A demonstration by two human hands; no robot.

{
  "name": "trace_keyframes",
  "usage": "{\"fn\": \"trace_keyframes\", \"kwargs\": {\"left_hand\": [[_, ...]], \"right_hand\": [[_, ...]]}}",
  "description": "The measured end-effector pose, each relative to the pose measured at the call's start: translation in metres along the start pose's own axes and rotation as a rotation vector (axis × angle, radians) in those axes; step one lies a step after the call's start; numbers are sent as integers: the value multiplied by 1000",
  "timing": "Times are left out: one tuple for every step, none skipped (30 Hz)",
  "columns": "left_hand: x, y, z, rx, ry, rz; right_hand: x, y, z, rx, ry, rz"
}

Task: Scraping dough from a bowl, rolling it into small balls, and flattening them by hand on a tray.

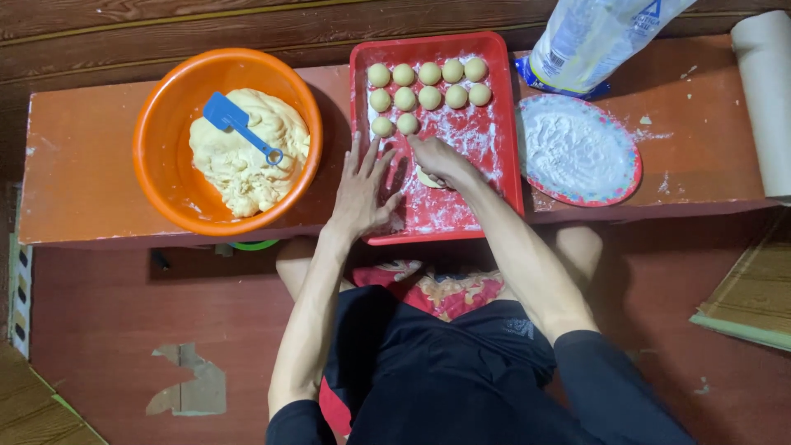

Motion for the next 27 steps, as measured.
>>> {"fn": "trace_keyframes", "kwargs": {"left_hand": [[-1, 0, -2, 27, -17, 46], [-3, 0, -4, 55, -34, 91], [-5, 3, -5, 51, -27, 93], [-7, 6, -6, 59, -114, 134], [-6, 2, -4, 67, -207, 163], [-3, -6, -3, 64, -207, 153], [-4, -4, -3, 70, -213, 171], [-4, -1, -4, 75, -220, 188], [-3, -2, -4, 85, -215, 189], [-2, -3, -5, 94, -199, 186], [1, -7, -4, 89, -186, 186], [-4, -1, -6, 83, -184, 190], [-6, -1, -4, 80, -185, 179], [-8, -1, -3, 76, -186, 169], [-8, 2, -5, 77, -177, 183], [-7, 4, -7, 76, -160, 183], [-2, 0, -6, 72, -156, 169], [-2, -2, -5, 71, -158, 168], [-1, -2, -5, 66, -161, 166], [-1, -1, -5, 62, -163, 163], [2, -3, -5, 54, -174, 156], [5, -4, -5, 63, -158, 155], [3, 1, -9, 81, -130, 166], [4, -1, -6, 81, -129, 172], [2, -2, -6, 90, -113, 169], [1, -3, -6, 98, -97, 166], [2, 0, -10, 93, -98, 167]], "right_hand": [[0, -9, -6, -37, 31, -22], [-1, -18, -12, -73, 62, -43], [-1, -21, -15, -80, 61, -48], [-2, -23, -18, -88, 36, -19], [2, -27, -13, -84, 18, 7], [10, 3, -3, -79, 24, -1], [12, 35, -2, -107, 12, -24], [13, 66, -2, -134, 0, -47], [12, 35, -7, -140, 6, -41], [13, 6, -10, -74, 43, -105], [16, -25, -12, -4, 68, -177], [15, -13, -14, -5, 62, -180], [19, -3, -8, 9, 43, -161], [22, 6, -2, 23, 22, -142], [19, -1, -8, 8, 15, -137], [16, -8, -14, 7, 15, -143], [18, -18, -10, 22, 20, -153], [21, -19, -5, 25, 20, -153], [21, -18, -3, 35, 39, -145], [21, -18, -1, 45, 58, -138], [26, -11, 5, 59, 56, -143], [28, -5, 9, 21, 8, -94], [27, 3, 4, -35, -41, -38], [20, -8, 2, -39, -45, -36], [15, -19, -2, -43, 16, -72], [10, -29, -6, -48, 76, -109], [3, 2, 6, -46, 72, -112]]}}
Point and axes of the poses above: each hand's wrist, its own y-axis towards the middle knuckle, its own x-axis out of the palm, z = x × y, the point moved 4 cm from there along y, towards the middle knuckle, and after that the axes turned 15 degrees about x, right-handed, at the moved point
